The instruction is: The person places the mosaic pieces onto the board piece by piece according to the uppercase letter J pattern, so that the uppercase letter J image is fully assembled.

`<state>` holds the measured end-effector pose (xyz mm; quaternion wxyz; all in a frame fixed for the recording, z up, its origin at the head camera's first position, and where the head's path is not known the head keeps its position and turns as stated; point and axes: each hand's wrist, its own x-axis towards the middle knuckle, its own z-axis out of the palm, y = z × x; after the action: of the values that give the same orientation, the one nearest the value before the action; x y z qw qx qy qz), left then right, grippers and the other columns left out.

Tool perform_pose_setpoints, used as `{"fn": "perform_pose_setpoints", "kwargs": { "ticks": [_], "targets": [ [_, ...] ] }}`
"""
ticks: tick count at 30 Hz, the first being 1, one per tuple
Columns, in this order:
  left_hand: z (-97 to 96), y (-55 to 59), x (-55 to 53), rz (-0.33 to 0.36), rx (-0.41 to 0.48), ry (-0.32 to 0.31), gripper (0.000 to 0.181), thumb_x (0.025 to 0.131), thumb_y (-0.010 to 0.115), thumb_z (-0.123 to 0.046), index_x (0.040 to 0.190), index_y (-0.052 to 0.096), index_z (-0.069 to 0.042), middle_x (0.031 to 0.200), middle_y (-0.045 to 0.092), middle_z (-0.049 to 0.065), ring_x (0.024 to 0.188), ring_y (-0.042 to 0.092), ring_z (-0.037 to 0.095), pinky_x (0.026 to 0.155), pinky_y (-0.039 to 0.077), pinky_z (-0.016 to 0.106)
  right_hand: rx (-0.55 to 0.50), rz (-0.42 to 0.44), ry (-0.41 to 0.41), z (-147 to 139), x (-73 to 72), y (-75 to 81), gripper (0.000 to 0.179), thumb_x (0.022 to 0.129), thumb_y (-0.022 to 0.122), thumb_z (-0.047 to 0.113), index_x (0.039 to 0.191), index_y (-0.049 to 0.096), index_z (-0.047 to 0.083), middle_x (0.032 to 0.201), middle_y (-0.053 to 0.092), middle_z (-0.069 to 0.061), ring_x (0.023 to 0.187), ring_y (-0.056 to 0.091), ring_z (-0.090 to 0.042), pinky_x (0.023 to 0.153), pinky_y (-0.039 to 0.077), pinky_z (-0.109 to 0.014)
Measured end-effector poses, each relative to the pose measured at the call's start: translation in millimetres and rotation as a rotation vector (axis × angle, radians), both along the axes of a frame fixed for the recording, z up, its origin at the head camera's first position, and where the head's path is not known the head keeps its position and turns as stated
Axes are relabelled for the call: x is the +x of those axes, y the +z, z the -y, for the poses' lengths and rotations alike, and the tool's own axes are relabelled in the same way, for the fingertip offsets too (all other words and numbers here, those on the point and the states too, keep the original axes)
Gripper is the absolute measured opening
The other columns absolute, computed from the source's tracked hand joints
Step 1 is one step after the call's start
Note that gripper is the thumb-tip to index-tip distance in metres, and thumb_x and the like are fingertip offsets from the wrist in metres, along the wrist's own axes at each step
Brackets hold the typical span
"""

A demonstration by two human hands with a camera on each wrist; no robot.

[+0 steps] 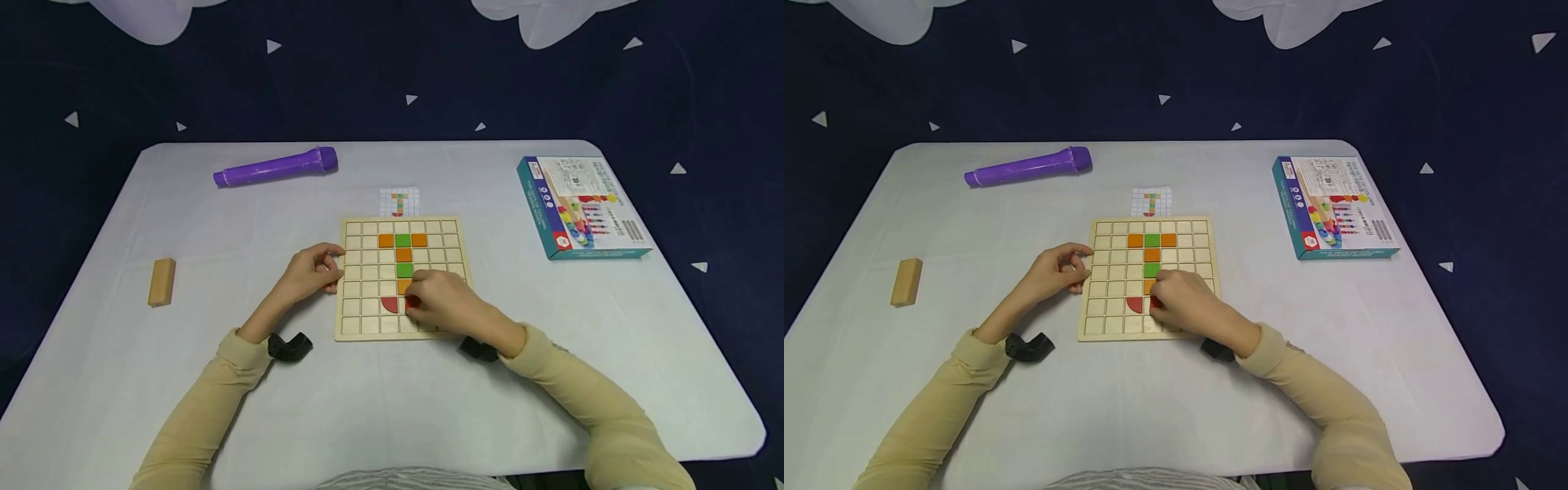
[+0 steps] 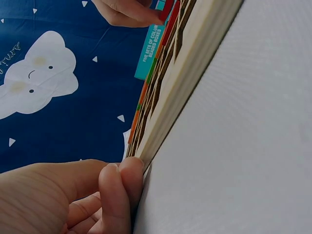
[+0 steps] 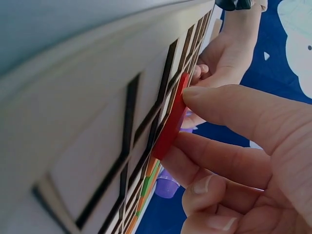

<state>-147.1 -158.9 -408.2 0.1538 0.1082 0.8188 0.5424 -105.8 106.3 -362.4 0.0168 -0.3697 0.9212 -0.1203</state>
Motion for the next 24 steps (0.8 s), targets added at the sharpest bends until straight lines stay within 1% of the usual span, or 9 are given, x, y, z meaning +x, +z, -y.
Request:
{"fn": "perform_pose_setpoints", "kwargs": {
  "ticks": [3, 8, 12, 18, 24],
  "targets": [
    [0.0, -0.9, -0.6, -0.005, -0.005, -0.002, 0.04, 0.086, 0.061, -0.003, 0.124, 0.051, 0.004, 0.076, 0.059, 0.009, 0.053, 0.059, 0.005, 0.053, 0.055, 0.021, 0.011, -0.002, 0.001, 0.7, -0.5, -0.6, 0.009, 0.075, 0.074, 0.017, 0.078, 0.071, 0.009, 0.071, 0.059, 0.001, 0.059, 0.048, -0.007, 0.05, 0.041, -0.018],
    [0.4, -1.3, -1.2, -0.02, -0.006, -0.006, 0.04, 0.086, 0.061, -0.001, 0.124, 0.051, 0.006, 0.076, 0.059, 0.01, 0.053, 0.059, 0.005, 0.052, 0.055, 0.021, 0.013, -0.003, 0.005, 1.2, -1.5, -0.9, 0.01, 0.076, 0.074, 0.017, 0.078, 0.071, 0.008, 0.073, 0.062, 0.0, 0.061, 0.051, -0.007, 0.051, 0.043, -0.019],
    [0.3, -0.1, -0.7, -0.023, -0.005, -0.006, 0.04, 0.086, 0.06, -0.001, 0.124, 0.051, 0.006, 0.076, 0.059, 0.011, 0.053, 0.059, 0.005, 0.052, 0.054, 0.021, 0.017, 0.0, 0.005, 1.3, -2.0, -0.4, 0.01, 0.076, 0.074, 0.017, 0.08, 0.071, 0.008, 0.074, 0.063, -0.001, 0.062, 0.052, -0.008, 0.052, 0.045, -0.019],
    [-0.1, -1.1, -0.4, -0.019, -0.011, -0.003, 0.04, 0.086, 0.061, -0.002, 0.124, 0.051, 0.004, 0.076, 0.059, 0.011, 0.052, 0.059, 0.005, 0.052, 0.054, 0.021, 0.013, -0.003, 0.009, 1.6, -2.3, -1.5, 0.008, 0.076, 0.073, 0.016, 0.078, 0.071, 0.009, 0.073, 0.062, 0.0, 0.06, 0.051, -0.007, 0.051, 0.043, -0.018],
    [-0.2, 1.3, 0.2, -0.019, -0.018, -0.001, 0.04, 0.085, 0.061, -0.003, 0.124, 0.052, 0.003, 0.076, 0.059, 0.011, 0.052, 0.059, 0.005, 0.051, 0.054, 0.021, 0.009, -0.009, 0.012, 3.0, -2.3, -2.4, 0.006, 0.077, 0.073, 0.015, 0.078, 0.07, 0.009, 0.072, 0.061, 0.0, 0.06, 0.05, -0.007, 0.051, 0.042, -0.017]
  ]
}}
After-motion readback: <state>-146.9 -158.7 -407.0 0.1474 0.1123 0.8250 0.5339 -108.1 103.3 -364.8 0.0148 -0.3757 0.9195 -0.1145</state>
